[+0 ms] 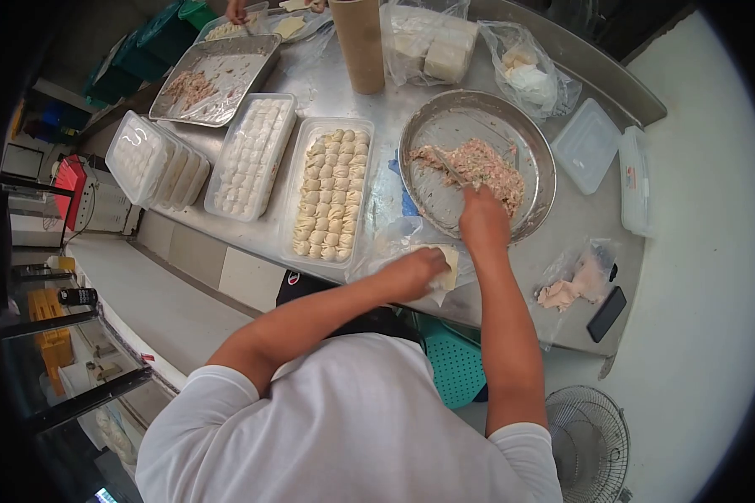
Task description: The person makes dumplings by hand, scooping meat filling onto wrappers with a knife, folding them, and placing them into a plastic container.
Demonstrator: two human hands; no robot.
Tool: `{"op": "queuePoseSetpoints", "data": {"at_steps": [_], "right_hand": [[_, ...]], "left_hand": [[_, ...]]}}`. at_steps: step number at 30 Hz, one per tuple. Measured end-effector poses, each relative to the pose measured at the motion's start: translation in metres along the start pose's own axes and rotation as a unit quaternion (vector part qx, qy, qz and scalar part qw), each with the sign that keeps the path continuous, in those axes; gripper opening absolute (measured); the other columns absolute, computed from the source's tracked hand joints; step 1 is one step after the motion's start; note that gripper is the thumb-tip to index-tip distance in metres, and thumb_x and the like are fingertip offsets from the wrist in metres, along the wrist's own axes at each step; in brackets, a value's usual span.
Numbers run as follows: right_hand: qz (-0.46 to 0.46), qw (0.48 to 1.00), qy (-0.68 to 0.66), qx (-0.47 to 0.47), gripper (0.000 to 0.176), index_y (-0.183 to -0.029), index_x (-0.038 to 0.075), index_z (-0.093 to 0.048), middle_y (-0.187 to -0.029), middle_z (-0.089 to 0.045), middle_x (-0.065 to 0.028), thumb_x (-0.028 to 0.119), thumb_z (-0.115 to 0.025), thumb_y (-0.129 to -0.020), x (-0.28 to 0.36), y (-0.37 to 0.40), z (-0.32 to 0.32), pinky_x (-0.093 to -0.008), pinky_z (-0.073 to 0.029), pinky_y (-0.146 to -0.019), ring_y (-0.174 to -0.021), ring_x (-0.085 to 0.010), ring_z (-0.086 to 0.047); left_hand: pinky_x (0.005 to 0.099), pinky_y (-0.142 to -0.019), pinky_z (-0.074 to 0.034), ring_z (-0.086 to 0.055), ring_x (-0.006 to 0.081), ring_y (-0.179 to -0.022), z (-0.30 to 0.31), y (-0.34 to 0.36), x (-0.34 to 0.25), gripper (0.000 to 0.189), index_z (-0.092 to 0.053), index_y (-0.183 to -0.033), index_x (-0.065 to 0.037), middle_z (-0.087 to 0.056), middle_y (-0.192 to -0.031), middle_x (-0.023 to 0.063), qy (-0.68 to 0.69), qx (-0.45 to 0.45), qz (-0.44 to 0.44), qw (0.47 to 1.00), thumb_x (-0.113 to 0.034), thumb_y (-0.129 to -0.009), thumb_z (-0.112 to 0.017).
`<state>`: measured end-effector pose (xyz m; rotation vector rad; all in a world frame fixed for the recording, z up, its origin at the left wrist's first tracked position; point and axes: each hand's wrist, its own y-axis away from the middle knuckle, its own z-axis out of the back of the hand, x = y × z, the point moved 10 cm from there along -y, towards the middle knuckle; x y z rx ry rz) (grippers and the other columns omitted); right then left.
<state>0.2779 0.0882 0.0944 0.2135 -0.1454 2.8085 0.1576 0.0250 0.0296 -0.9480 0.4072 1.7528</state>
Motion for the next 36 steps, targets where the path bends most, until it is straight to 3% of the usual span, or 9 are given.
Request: {"op": "queuePoseSetpoints", "data": {"at_steps": [7,11,14,16,19,24,26,29,36], "right_hand": [[0.114,0.989,-0.051,0.076,0.026,-0.104,0.005,-0.069,-0.094,-0.065,-0.0202,0.007,-0.051,-0.085,0.013,0.021,-0.016,-0.0497,-0.052,-0.077,-0.087,-0.0391,-0.066],[0.119,0.973,-0.176,0.086,0.024,-0.104,0.003,-0.071,-0.095,-0.069,-0.0220,0.008,-0.057,-0.084,-0.015,0.031,0.000,-0.0438,-0.053,-0.079,-0.090,-0.0369,-0.067],[0.026,0.945,-0.300,0.126,0.026,-0.108,0.001,-0.071,-0.098,-0.070,-0.0204,0.009,-0.063,-0.085,-0.055,0.046,-0.003,-0.0363,-0.053,-0.079,-0.086,-0.0327,-0.069],[-0.002,0.935,-0.344,0.086,0.025,-0.108,0.000,-0.070,-0.097,-0.071,-0.0188,0.009,-0.063,-0.086,-0.064,0.065,0.005,-0.0341,-0.052,-0.079,-0.083,-0.0299,-0.068],[-0.023,0.916,-0.399,0.026,0.023,-0.109,-0.001,-0.069,-0.098,-0.071,-0.0165,0.008,-0.062,-0.089,-0.067,0.087,0.016,-0.0320,-0.052,-0.078,-0.082,-0.0254,-0.068],[-0.150,0.864,-0.481,-0.007,0.022,-0.110,-0.002,-0.067,-0.100,-0.069,-0.0161,0.005,-0.060,-0.090,-0.072,0.109,0.003,-0.0339,-0.051,-0.079,-0.086,-0.0270,-0.067],[-0.078,0.944,-0.317,-0.048,0.021,-0.110,-0.001,-0.066,-0.098,-0.067,-0.0167,0.005,-0.059,-0.091,-0.067,0.105,0.012,-0.0357,-0.051,-0.080,-0.085,-0.0316,-0.065],[-0.043,0.939,-0.328,-0.094,0.020,-0.110,0.001,-0.066,-0.098,-0.065,-0.0167,0.004,-0.058,-0.092,-0.059,0.114,0.033,-0.0370,-0.050,-0.080,-0.086,-0.0345,-0.063],[0.050,0.928,-0.350,-0.114,0.021,-0.110,0.003,-0.066,-0.095,-0.062,-0.0150,0.002,-0.060,-0.089,-0.019,0.130,0.064,-0.0374,-0.050,-0.079,-0.087,-0.0326,-0.063]], "left_hand": [[0.0442,-0.085,-0.049,-0.058,0.0363,-0.097,-0.027,0.001,0.020,0.021,-0.064,-0.097,-0.004,-0.060,-0.094,0.0152,-0.060,-0.001,0.040,0.997,-0.009,-0.077,-0.069],[0.0443,-0.085,-0.049,-0.061,0.0310,-0.098,0.001,0.005,0.032,0.017,-0.062,-0.101,-0.005,-0.062,-0.099,0.0127,0.133,-0.087,0.133,0.978,-0.008,-0.084,-0.063],[0.0442,-0.093,-0.049,-0.061,0.0262,-0.110,-0.014,0.033,0.094,0.019,-0.059,-0.110,-0.008,-0.064,-0.110,0.0104,0.581,-0.185,0.255,0.750,-0.013,-0.092,-0.056],[0.0440,-0.102,-0.046,-0.059,0.0264,-0.116,0.026,0.045,0.073,0.024,-0.056,-0.118,-0.008,-0.063,-0.117,0.0100,0.762,-0.247,0.187,0.569,-0.018,-0.097,-0.054],[0.0387,-0.104,-0.045,-0.058,0.0227,-0.115,0.072,0.049,0.052,0.030,-0.051,-0.125,-0.004,-0.061,-0.118,0.0099,0.780,-0.316,0.191,0.505,-0.020,-0.100,-0.052],[0.0392,-0.103,-0.045,-0.058,0.0241,-0.117,0.087,0.026,0.048,0.036,-0.047,-0.132,-0.004,-0.059,-0.123,0.0112,0.727,-0.354,0.213,0.549,-0.022,-0.101,-0.051],[0.0393,-0.103,-0.045,-0.057,0.0246,-0.117,0.088,0.015,0.043,0.036,-0.046,-0.133,-0.004,-0.058,-0.124,0.0114,0.741,-0.348,0.191,0.542,-0.021,-0.101,-0.051],[0.0417,-0.104,-0.048,-0.059,0.0274,-0.116,0.086,0.019,0.054,0.033,-0.048,-0.131,-0.001,-0.058,-0.126,0.0141,0.691,-0.377,0.221,0.575,-0.017,-0.102,-0.049],[0.0443,-0.106,-0.044,-0.056,0.0296,-0.119,0.081,-0.011,0.023,0.037,-0.048,-0.132,0.002,-0.056,-0.131,0.0163,0.776,-0.296,0.215,0.515,-0.021,-0.104,-0.040]]}}
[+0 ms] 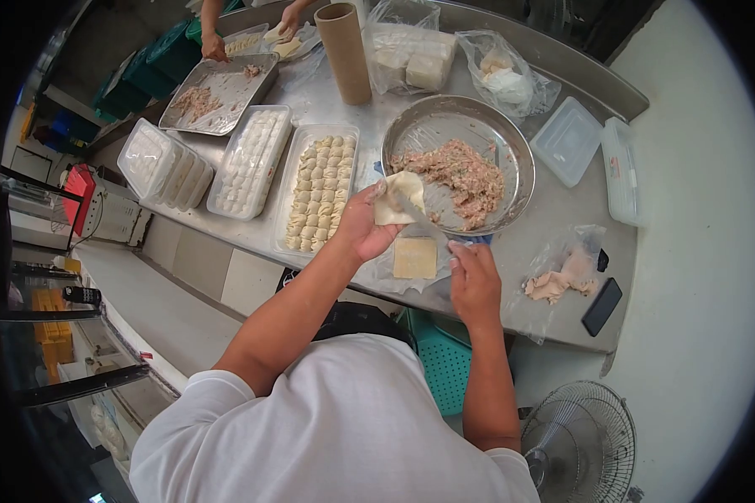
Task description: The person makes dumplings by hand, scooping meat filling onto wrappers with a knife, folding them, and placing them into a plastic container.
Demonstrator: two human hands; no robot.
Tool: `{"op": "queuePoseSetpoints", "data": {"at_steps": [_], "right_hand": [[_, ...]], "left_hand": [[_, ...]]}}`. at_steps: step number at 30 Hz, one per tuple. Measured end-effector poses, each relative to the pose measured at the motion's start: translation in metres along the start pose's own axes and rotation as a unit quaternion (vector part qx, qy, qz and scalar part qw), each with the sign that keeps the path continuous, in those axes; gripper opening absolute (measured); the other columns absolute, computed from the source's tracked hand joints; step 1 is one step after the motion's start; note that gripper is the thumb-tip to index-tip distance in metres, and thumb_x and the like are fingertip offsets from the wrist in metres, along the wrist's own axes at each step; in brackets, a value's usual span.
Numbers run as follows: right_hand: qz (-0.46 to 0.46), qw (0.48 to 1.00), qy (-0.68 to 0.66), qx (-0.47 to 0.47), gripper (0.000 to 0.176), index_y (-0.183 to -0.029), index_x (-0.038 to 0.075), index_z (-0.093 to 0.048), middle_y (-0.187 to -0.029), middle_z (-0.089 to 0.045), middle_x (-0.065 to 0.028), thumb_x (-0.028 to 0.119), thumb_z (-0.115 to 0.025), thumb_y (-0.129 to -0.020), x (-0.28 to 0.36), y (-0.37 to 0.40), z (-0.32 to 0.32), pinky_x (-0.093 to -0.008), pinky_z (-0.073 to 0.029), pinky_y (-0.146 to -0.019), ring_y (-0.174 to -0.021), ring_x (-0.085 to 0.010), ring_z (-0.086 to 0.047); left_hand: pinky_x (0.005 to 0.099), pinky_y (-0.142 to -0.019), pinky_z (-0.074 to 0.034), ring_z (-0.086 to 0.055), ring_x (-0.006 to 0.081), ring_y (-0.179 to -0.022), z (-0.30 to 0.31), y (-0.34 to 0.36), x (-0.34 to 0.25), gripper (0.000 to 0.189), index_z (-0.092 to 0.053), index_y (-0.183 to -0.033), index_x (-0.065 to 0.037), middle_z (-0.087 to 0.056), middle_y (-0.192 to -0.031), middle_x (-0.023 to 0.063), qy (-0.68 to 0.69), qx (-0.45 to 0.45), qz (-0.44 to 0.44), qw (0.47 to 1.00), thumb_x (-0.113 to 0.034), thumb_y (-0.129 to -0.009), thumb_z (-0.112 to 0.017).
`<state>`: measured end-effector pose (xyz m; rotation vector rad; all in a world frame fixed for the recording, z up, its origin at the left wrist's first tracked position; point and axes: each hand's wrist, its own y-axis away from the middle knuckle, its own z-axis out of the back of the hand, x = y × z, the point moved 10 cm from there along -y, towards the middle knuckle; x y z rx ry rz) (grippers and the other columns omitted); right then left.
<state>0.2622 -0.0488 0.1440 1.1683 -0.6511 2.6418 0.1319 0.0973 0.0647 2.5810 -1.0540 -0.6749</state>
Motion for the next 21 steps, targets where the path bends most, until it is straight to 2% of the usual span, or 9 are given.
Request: {"op": "queuePoseSetpoints", "data": {"at_steps": [5,7,11,14,16,17,19,20,21], "right_hand": [[0.010,0.994,0.103,0.043,0.026,-0.108,0.004,-0.069,-0.089,-0.058,-0.0129,0.002,-0.064,-0.083,0.008,0.006,0.005,-0.0396,-0.050,-0.072,-0.082,-0.0320,-0.060],[0.014,0.996,0.086,0.024,0.026,-0.107,0.005,-0.069,-0.089,-0.058,-0.0126,0.001,-0.065,-0.081,0.022,0.005,0.014,-0.0395,-0.050,-0.072,-0.082,-0.0321,-0.060],[0.051,0.991,0.120,0.008,0.025,-0.104,0.005,-0.070,-0.088,-0.058,-0.0118,0.001,-0.065,-0.080,0.020,0.006,-0.005,-0.0392,-0.050,-0.071,-0.082,-0.0309,-0.061],[0.044,0.993,0.105,0.025,0.026,-0.106,0.005,-0.070,-0.088,-0.059,-0.0121,0.001,-0.065,-0.081,0.015,0.001,-0.014,-0.0383,-0.050,-0.070,-0.080,-0.0304,-0.061],[0.037,0.997,0.063,0.027,0.026,-0.107,0.005,-0.070,-0.088,-0.060,-0.0123,0.000,-0.064,-0.082,0.027,-0.004,-0.005,-0.0374,-0.050,-0.070,-0.079,-0.0304,-0.061],[0.028,0.999,0.025,0.026,0.027,-0.108,0.004,-0.069,-0.089,-0.061,-0.0126,0.000,-0.064,-0.082,0.032,-0.007,0.002,-0.0365,-0.050,-0.069,-0.079,-0.0303,-0.062],[0.037,0.998,0.012,0.040,0.026,-0.108,0.004,-0.069,-0.089,-0.061,-0.0129,0.000,-0.064,-0.082,0.042,-0.011,0.009,-0.0359,-0.050,-0.069,-0.079,-0.0305,-0.062],[0.047,0.998,0.001,0.052,0.026,-0.108,0.003,-0.069,-0.090,-0.062,-0.0132,0.000,-0.064,-0.083,0.046,-0.015,0.009,-0.0352,-0.051,-0.069,-0.078,-0.0307,-0.062],[0.050,0.997,-0.001,0.056,0.026,-0.108,0.003,-0.069,-0.090,-0.062,-0.0132,0.000,-0.064,-0.083,0.047,-0.018,0.011,-0.0352,-0.051,-0.069,-0.078,-0.0307,-0.062]], "left_hand": [[0.0433,-0.103,-0.045,-0.058,0.0282,-0.114,0.015,0.002,-0.005,0.034,-0.050,-0.130,0.000,-0.058,-0.127,0.0141,-0.028,-0.056,-0.002,0.998,-0.018,-0.102,-0.041],[0.0412,-0.100,-0.046,-0.058,0.0260,-0.112,0.023,0.006,-0.016,0.032,-0.053,-0.127,-0.001,-0.060,-0.122,0.0121,-0.116,-0.079,-0.057,0.988,-0.014,-0.099,-0.042],[0.0394,-0.098,-0.046,-0.059,0.0242,-0.112,0.016,0.007,-0.013,0.032,-0.055,-0.125,-0.003,-0.061,-0.120,0.0115,-0.099,-0.049,-0.067,0.992,-0.012,-0.097,-0.042],[0.0410,-0.100,-0.048,-0.060,0.0248,-0.110,0.028,0.006,-0.018,0.033,-0.053,-0.126,-0.001,-0.059,-0.121,0.0127,-0.108,-0.056,-0.044,0.992,-0.022,-0.103,-0.043],[0.0385,-0.093,-0.050,-0.061,0.0242,-0.107,-0.006,0.028,-0.026,0.037,-0.053,-0.129,-0.003,-0.060,-0.122,0.0116,0.010,0.077,-0.026,0.997,-0.027,-0.103,-0.044],[0.0385,-0.093,-0.050,-0.061,0.0242,-0.107,-0.005,0.030,-0.029,0.037,-0.053,-0.129,-0.003,-0.060,-0.122,0.0116,0.010,0.075,-0.027,0.997,-0.027,-0.103,-0.044],[0.0348,-0.090,-0.050,-0.061,0.0216,-0.106,0.004,0.032,-0.036,0.035,-0.052,-0.130,-0.004,-0.060,-0.119,0.0103,-0.117,0.034,-0.040,0.992,-0.016,-0.097,-0.053],[0.0348,-0.090,-0.050,-0.061,0.0216,-0.106,0.015,0.029,-0.038,0.035,-0.052,-0.130,-0.004,-0.060,-0.119,0.0103,-0.115,0.031,-0.046,0.992,-0.016,-0.097,-0.053],[0.0317,-0.087,-0.049,-0.060,0.0176,-0.104,0.009,0.032,-0.041,0.043,-0.051,-0.131,-0.006,-0.060,-0.116,0.0092,-0.287,0.067,-0.070,0.953,-0.008,-0.089,-0.054]]}}
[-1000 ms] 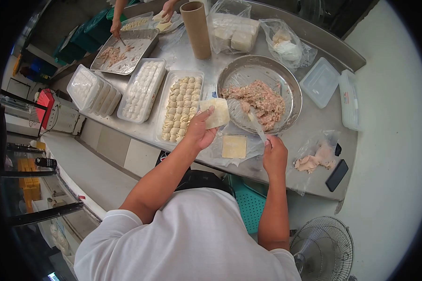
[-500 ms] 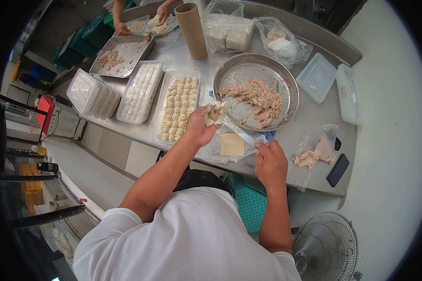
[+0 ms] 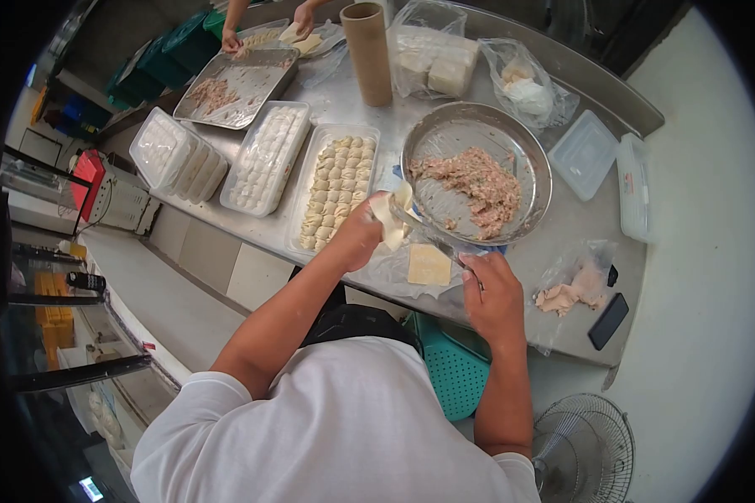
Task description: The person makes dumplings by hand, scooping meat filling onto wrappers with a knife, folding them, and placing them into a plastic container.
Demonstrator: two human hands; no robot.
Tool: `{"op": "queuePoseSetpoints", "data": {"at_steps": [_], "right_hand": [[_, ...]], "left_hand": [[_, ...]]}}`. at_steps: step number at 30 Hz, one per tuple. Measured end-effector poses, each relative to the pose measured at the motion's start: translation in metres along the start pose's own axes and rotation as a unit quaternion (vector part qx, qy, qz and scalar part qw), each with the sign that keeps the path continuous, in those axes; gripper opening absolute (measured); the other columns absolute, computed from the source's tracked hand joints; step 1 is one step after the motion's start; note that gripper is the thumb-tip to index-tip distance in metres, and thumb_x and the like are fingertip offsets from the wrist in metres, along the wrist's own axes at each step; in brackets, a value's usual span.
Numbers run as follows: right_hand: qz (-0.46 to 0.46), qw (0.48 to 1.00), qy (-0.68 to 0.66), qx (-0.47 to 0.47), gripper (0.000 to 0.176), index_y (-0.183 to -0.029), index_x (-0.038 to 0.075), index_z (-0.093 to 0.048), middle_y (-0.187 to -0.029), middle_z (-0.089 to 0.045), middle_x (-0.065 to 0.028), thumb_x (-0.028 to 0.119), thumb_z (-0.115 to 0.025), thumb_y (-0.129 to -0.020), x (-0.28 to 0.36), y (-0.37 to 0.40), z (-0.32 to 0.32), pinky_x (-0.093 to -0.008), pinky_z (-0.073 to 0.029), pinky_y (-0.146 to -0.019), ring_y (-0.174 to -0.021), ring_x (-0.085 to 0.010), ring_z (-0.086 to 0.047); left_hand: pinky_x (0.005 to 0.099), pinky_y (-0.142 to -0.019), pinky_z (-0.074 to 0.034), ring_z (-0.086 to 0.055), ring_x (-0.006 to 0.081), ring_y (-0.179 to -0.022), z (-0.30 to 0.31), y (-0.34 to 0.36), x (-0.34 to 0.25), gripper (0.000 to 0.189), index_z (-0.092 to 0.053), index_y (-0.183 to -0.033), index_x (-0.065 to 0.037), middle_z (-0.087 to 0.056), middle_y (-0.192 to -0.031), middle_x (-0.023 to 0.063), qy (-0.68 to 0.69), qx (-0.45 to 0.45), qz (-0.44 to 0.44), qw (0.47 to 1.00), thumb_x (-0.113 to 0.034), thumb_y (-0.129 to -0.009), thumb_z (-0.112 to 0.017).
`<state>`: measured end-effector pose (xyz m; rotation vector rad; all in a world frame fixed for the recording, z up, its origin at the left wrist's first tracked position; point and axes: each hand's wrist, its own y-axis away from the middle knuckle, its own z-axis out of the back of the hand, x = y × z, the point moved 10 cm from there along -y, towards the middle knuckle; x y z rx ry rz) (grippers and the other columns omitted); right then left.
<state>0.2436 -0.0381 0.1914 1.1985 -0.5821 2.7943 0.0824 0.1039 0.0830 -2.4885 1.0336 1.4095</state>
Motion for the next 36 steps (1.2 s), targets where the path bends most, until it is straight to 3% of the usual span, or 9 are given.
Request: {"op": "queuePoseSetpoints", "data": {"at_steps": [3,9,11,16,20,28,32,34,36], "right_hand": [[0.006,0.998,0.022,0.066,0.025,-0.107,0.002,-0.069,-0.091,-0.063,-0.0138,-0.001,-0.064,-0.083,0.005,-0.006,-0.008,-0.0344,-0.051,-0.070,-0.079,-0.0299,-0.063],[-0.019,0.998,-0.045,0.029,0.023,-0.108,0.001,-0.068,-0.093,-0.063,-0.0154,0.000,-0.063,-0.085,0.012,-0.019,-0.011,-0.0342,-0.050,-0.073,-0.080,-0.0288,-0.063],[-0.098,0.990,-0.084,0.048,0.023,-0.109,0.001,-0.068,-0.095,-0.064,-0.0155,0.000,-0.063,-0.086,-0.008,-0.015,-0.028,-0.0342,-0.050,-0.075,-0.081,-0.0294,-0.062],[-0.032,0.998,-0.015,0.051,0.023,-0.108,0.001,-0.068,-0.093,-0.062,-0.0152,0.001,-0.064,-0.085,-0.008,-0.006,-0.046,-0.0358,-0.050,-0.074,-0.079,-0.0308,-0.062],[-0.031,0.997,0.039,0.061,0.021,-0.104,0.002,-0.069,-0.088,-0.060,-0.0145,0.002,-0.065,-0.083,0.005,-0.010,-0.034,-0.0379,-0.050,-0.071,-0.077,-0.0321,-0.061],[-0.008,0.986,0.084,0.142,0.020,-0.100,0.003,-0.070,-0.087,-0.061,-0.0149,0.002,-0.065,-0.081,0.019,-0.017,-0.027,-0.0389,-0.051,-0.070,-0.078,-0.0335,-0.062],[-0.018,0.989,0.083,0.120,0.016,-0.098,0.002,-0.069,-0.087,-0.062,-0.0124,0.003,-0.066,-0.082,0.019,-0.025,0.004,-0.0367,-0.050,-0.067,-0.073,-0.0289,-0.061],[-0.054,0.994,0.043,0.082,0.012,-0.094,0.001,-0.069,-0.086,-0.061,-0.0090,0.004,-0.067,-0.083,0.004,-0.024,0.005,-0.0344,-0.048,-0.065,-0.069,-0.0238,-0.059],[-0.090,0.995,0.003,0.045,0.008,-0.090,0.001,-0.068,-0.084,-0.061,-0.0055,0.006,-0.069,-0.084,-0.018,-0.018,-0.005,-0.0320,-0.046,-0.062,-0.065,-0.0188,-0.056]], "left_hand": [[0.0242,-0.081,-0.047,-0.056,0.0101,-0.101,-0.001,0.004,-0.002,0.063,-0.047,-0.133,-0.009,-0.058,-0.111,0.0070,-0.315,0.050,-0.054,0.946,0.009,-0.073,-0.051],[0.0370,-0.090,-0.052,-0.060,0.0195,-0.105,-0.006,0.001,-0.001,0.057,-0.046,-0.136,-0.010,-0.059,-0.116,0.0061,0.237,0.010,-0.011,0.971,0.003,-0.083,-0.063],[0.0391,-0.091,-0.052,-0.060,0.0210,-0.107,-0.001,-0.007,0.034,0.059,-0.044,-0.137,-0.009,-0.059,-0.118,0.0061,0.135,0.028,0.055,0.989,0.001,-0.084,-0.066],[0.0315,-0.091,-0.049,-0.060,0.0165,-0.107,0.019,-0.008,0.001,0.053,-0.051,-0.127,-0.005,-0.064,-0.113,0.0065,-0.214,-0.024,-0.125,0.969,-0.002,-0.079,-0.072],[0.0317,-0.089,-0.049,-0.062,0.0166,-0.104,0.015,0.006,-0.030,0.050,-0.054,-0.123,-0.006,-0.065,-0.112,0.0080,-0.298,-0.008,-0.191,0.935,-0.006,-0.078,-0.075],[0.0375,-0.086,-0.051,-0.063,0.0379,-0.097,-0.011,0.017,-0.040,0.037,-0.061,-0.111,-0.002,-0.064,-0.105,0.0187,-0.620,0.069,-0.210,0.753,-0.006,-0.076,-0.074],[0.0353,-0.085,-0.051,-0.065,0.0305,-0.096,-0.008,0.018,-0.037,0.035,-0.061,-0.111,-0.002,-0.065,-0.105,0.0154,-0.595,0.041,-0.229,0.769,-0.001,-0.077,-0.070],[0.0317,-0.083,-0.050,-0.065,0.0215,-0.094,0.009,0.012,-0.036,0.036,-0.060,-0.115,-0.003,-0.066,-0.103,0.0098,-0.428,0.007,-0.160,0.890,-0.002,-0.081,-0.070],[0.0323,-0.084,-0.050,-0.064,0.0211,-0.095,0.001,0.017,-0.038,0.034,-0.059,-0.117,-0.004,-0.065,-0.101,0.0094,-0.387,0.000,-0.174,0.906,-0.007,-0.084,-0.070]]}}
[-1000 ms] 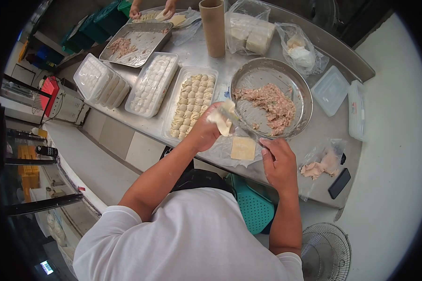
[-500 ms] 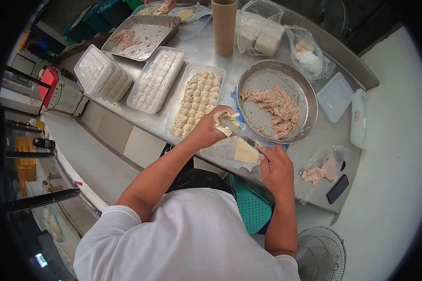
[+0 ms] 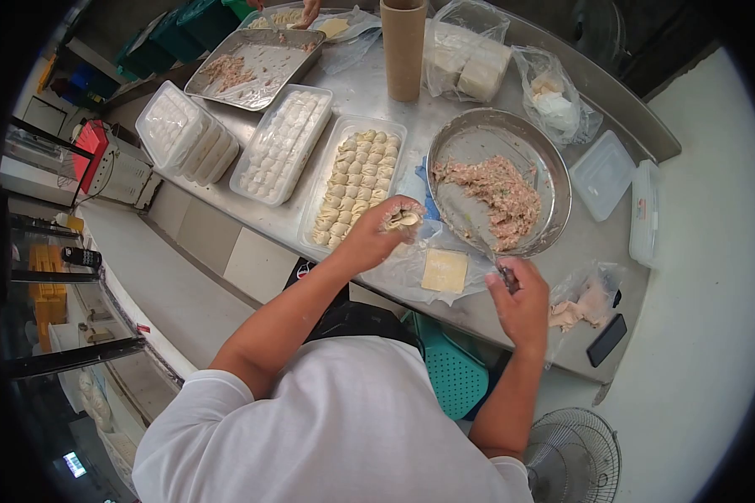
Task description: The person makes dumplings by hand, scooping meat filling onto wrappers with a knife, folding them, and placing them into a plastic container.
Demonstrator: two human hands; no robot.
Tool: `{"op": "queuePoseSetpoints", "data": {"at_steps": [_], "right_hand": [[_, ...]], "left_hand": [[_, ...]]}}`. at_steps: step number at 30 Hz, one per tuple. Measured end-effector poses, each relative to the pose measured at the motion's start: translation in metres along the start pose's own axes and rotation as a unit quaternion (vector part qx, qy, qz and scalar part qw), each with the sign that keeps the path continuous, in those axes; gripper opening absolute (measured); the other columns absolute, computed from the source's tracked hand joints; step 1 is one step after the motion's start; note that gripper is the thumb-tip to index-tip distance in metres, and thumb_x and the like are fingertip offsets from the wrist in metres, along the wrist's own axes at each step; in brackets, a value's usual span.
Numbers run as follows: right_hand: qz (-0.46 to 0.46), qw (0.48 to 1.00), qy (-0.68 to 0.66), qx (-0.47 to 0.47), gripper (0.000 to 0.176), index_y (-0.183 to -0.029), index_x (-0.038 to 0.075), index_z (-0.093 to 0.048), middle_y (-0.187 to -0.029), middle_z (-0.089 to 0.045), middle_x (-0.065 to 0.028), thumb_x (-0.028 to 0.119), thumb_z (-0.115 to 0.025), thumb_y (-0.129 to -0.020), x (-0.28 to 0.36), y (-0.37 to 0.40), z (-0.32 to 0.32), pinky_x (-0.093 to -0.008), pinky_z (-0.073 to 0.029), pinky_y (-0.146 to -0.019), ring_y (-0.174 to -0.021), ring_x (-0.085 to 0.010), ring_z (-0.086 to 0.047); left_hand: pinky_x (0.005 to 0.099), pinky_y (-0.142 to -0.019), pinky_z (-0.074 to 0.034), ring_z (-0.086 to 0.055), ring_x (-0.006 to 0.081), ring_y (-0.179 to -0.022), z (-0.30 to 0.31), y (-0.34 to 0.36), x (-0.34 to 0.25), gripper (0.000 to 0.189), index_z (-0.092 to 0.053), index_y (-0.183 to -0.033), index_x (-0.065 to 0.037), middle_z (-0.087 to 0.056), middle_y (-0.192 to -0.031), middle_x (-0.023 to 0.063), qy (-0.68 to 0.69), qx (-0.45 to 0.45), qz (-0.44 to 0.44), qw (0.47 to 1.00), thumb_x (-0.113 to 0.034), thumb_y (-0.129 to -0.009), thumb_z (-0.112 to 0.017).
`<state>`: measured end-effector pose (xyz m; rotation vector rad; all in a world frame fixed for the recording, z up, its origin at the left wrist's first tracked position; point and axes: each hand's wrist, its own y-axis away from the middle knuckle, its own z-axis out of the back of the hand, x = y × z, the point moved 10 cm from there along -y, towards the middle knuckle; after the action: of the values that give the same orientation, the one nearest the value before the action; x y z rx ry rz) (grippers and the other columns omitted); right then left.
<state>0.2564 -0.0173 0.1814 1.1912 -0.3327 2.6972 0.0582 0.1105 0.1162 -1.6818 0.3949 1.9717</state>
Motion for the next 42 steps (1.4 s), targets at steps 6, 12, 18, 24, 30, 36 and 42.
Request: {"op": "queuePoseSetpoints", "data": {"at_steps": [6,12,18,24,30,36,42], "right_hand": [[-0.198,0.905,-0.374,0.047,0.018,-0.099,0.007,-0.064,-0.072,-0.055,0.0053,0.019,-0.072,-0.088,-0.033,0.016,-0.120,-0.0216,-0.034,-0.048,-0.053,-0.0052,-0.044],[-0.257,0.733,-0.630,0.018,0.030,-0.112,0.008,-0.056,-0.072,-0.052,0.0044,0.027,-0.067,-0.092,-0.020,-0.003,-0.158,-0.0198,-0.030,-0.041,-0.049,-0.0031,-0.037],[-0.289,0.708,-0.643,0.039,0.025,-0.108,0.006,-0.057,-0.076,-0.057,-0.0003,0.021,-0.068,-0.091,-0.031,-0.015,-0.165,-0.0199,-0.032,-0.042,-0.047,-0.0032,-0.037],[-0.297,0.798,-0.515,0.100,0.035,-0.113,0.002,-0.056,-0.085,-0.064,-0.0076,0.023,-0.070,-0.089,-0.040,-0.011,-0.173,-0.0200,-0.033,-0.042,-0.048,-0.0043,-0.040],[-0.333,0.826,-0.452,0.055,0.030,-0.112,0.002,-0.057,-0.084,-0.064,-0.0084,0.019,-0.069,-0.090,-0.082,0.016,-0.160,-0.0196,-0.033,-0.041,-0.048,-0.0046,-0.042],[-0.371,0.828,-0.420,0.022,0.023,-0.108,0.003,-0.059,-0.082,-0.063,-0.0072,0.015,-0.068,-0.090,-0.101,0.047,-0.147,-0.0196,-0.034,-0.041,-0.049,-0.0047,-0.043],[-0.389,0.856,-0.339,-0.001,0.020,-0.107,0.005,-0.061,-0.081,-0.062,-0.0040,0.014,-0.067,-0.091,-0.117,0.063,-0.132,-0.0202,-0.032,-0.040,-0.053,-0.0044,-0.046]], "left_hand": [[0.0299,-0.083,-0.049,-0.060,0.0136,-0.096,-0.040,0.008,0.003,0.029,-0.056,-0.125,-0.007,-0.061,-0.099,0.0046,0.215,-0.026,0.046,0.975,-0.019,-0.098,-0.057],[0.0329,-0.084,-0.051,-0.064,0.0191,-0.099,-0.042,0.007,0.025,0.031,-0.055,-0.129,-0.005,-0.062,-0.106,0.0090,0.307,0.001,0.127,0.943,-0.019,-0.102,-0.051],[0.0371,-0.087,-0.053,-0.066,0.0298,-0.103,0.001,0.002,-0.023,0.034,-0.070,-0.114,-0.009,-0.066,-0.114,0.0136,-0.065,0.076,-0.096,0.990,-0.003,-0.080,-0.072],[0.0367,-0.083,-0.053,-0.065,0.0314,-0.095,0.108,-0.071,0.057,0.025,-0.071,-0.099,-0.006,-0.067,-0.101,0.0135,-0.304,0.038,-0.042,0.951,0.002,-0.075,-0.070],[0.0395,-0.084,-0.051,-0.063,0.0343,-0.097,0.175,-0.135,0.086,0.024,-0.066,-0.098,-0.004,-0.066,-0.099,0.0143,-0.362,-0.007,-0.033,0.932,0.002,-0.075,-0.069],[0.0468,-0.096,-0.043,-0.057,0.0323,-0.114,0.159,-0.142,0.105,0.036,-0.068,-0.106,-0.011,-0.069,-0.103,0.0133,-0.501,-0.016,-0.108,0.858,0.003,-0.072,-0.067],[0.0435,-0.094,-0.046,-0.057,0.0339,-0.110,0.152,-0.144,0.120,0.038,-0.069,-0.105,-0.010,-0.068,-0.102,0.0160,-0.522,0.029,-0.046,0.851,0.005,-0.070,-0.065]]}}
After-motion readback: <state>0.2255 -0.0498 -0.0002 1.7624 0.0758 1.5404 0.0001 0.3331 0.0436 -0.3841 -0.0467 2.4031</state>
